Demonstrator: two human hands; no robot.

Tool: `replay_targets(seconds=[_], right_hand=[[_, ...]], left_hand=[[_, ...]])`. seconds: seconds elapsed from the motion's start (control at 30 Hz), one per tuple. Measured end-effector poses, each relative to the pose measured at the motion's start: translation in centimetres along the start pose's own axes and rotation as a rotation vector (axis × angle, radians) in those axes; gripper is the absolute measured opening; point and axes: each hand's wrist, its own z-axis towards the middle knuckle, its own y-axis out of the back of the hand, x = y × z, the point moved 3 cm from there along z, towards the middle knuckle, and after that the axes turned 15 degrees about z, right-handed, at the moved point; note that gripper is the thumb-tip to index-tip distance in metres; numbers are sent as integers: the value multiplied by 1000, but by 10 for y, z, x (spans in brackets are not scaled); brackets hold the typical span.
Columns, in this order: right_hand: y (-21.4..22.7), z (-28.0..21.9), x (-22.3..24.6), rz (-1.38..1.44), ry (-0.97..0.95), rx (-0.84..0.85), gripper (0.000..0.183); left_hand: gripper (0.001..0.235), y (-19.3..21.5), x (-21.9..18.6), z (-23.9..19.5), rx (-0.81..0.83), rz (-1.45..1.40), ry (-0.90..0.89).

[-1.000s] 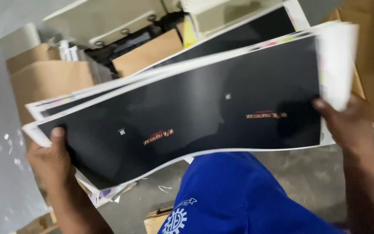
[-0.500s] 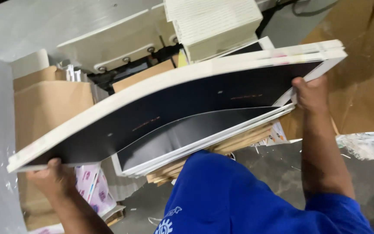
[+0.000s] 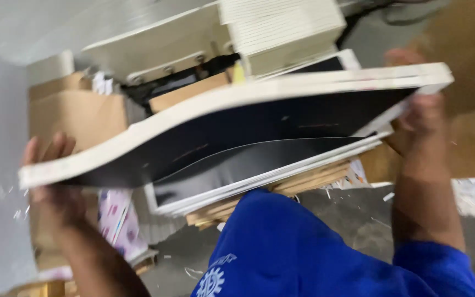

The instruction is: Checking and organizing a stack of printed black and white sheets on a print shop floor.

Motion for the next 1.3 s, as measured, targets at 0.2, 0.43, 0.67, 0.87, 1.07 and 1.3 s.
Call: replay_targets(seconds=[0.2, 0.43, 0.67, 0.87, 1.07, 1.3], right_hand=[[90, -2, -16, -250, 51, -124, 67], [-67, -27, 12, -470, 412, -253, 72], [53, -36, -12, -380, 484, -361, 55], [191, -39, -23, -212, 414, -353, 40], [136, -5, -13, -77, 360, -348, 31], [-4, -20, 30, -153, 122, -81, 75]], left_hand=[[69, 21, 40, -6, -96, 309, -66], [76, -17, 21, -62, -405, 281, -228], [91, 5, 36, -65, -562, 508, -163], [85, -14, -15, -40, -236, 398, -86], [81, -17, -8, -26, -333, 441, -205], [90, -25, -45, -34, -65, 484, -248]])
